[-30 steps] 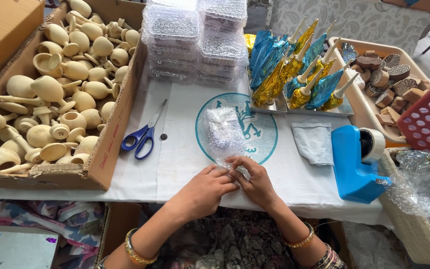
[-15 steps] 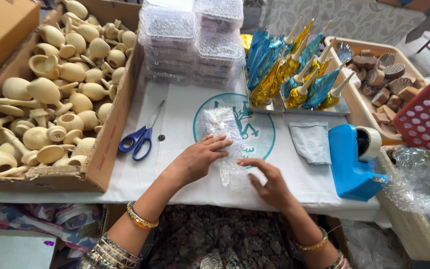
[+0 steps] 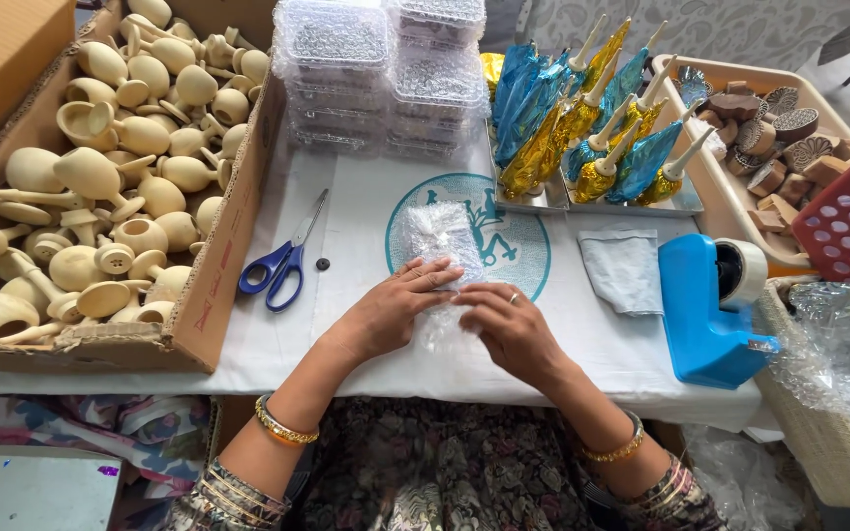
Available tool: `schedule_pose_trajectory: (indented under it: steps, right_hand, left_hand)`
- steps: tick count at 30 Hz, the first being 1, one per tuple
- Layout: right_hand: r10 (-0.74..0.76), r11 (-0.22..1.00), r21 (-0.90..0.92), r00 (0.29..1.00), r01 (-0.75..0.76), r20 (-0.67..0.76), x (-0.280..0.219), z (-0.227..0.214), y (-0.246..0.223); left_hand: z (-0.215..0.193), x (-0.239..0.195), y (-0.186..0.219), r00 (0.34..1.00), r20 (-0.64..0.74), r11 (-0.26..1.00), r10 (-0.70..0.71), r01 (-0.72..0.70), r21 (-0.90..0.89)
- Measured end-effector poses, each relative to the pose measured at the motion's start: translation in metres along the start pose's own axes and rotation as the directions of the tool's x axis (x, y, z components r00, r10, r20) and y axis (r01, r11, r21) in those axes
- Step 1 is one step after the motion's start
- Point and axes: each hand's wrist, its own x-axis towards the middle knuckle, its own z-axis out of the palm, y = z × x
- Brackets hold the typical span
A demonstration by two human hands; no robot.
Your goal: The person wraps a small plastic container with bubble wrap and secures it with tape. They then wipe two wooden stamps with a white cloth and place them into a clear plastic container.
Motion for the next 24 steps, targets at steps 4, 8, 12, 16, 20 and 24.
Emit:
schedule_pose_trajectory:
  steps: [4, 8, 12, 16, 20, 24]
  right_hand:
    - [0.211, 0.946, 0.241, 0.977, -0.215, 0.043, 0.020, -0.006, 0.019]
    - [0.329, 0.860, 0.389, 0.942, -0.330, 0.073, 0.037, 0.000, 0.042]
    - [0.496, 0.748, 0.438, 0.858, -0.499, 0.131, 0.050, 0.012, 0.056]
    - [0.583, 0.688, 0.391, 0.786, -0.611, 0.203, 0.053, 0.020, 0.068]
    - [0.591, 0.627, 0.497, 0.782, -0.600, 0.198, 0.048, 0.032, 0.082]
    - [0.591, 0.602, 0.537, 0.782, -0.590, 0.197, 0.045, 0.037, 0.086]
  left_hand:
    - [-0.002, -0.004, -0.004, 1.000, -0.011, 1.000, 0.022, -0.022, -0.022]
    - [-0.003, -0.007, -0.002, 0.992, -0.045, 0.953, -0.116, 0.098, -0.286]
    - [0.003, -0.001, -0.004, 0.977, -0.110, 0.801, -0.184, 0.084, -0.593]
    - [0.005, 0.013, 0.001, 0.894, -0.154, 0.764, -0.420, 0.257, -0.592]
    - [0.006, 0.022, -0.012, 0.819, -0.338, 0.776, -0.463, 0.190, -0.602]
    - [0.002, 0.026, -0.019, 0.698, -0.464, 0.753, -0.545, 0.164, -0.637]
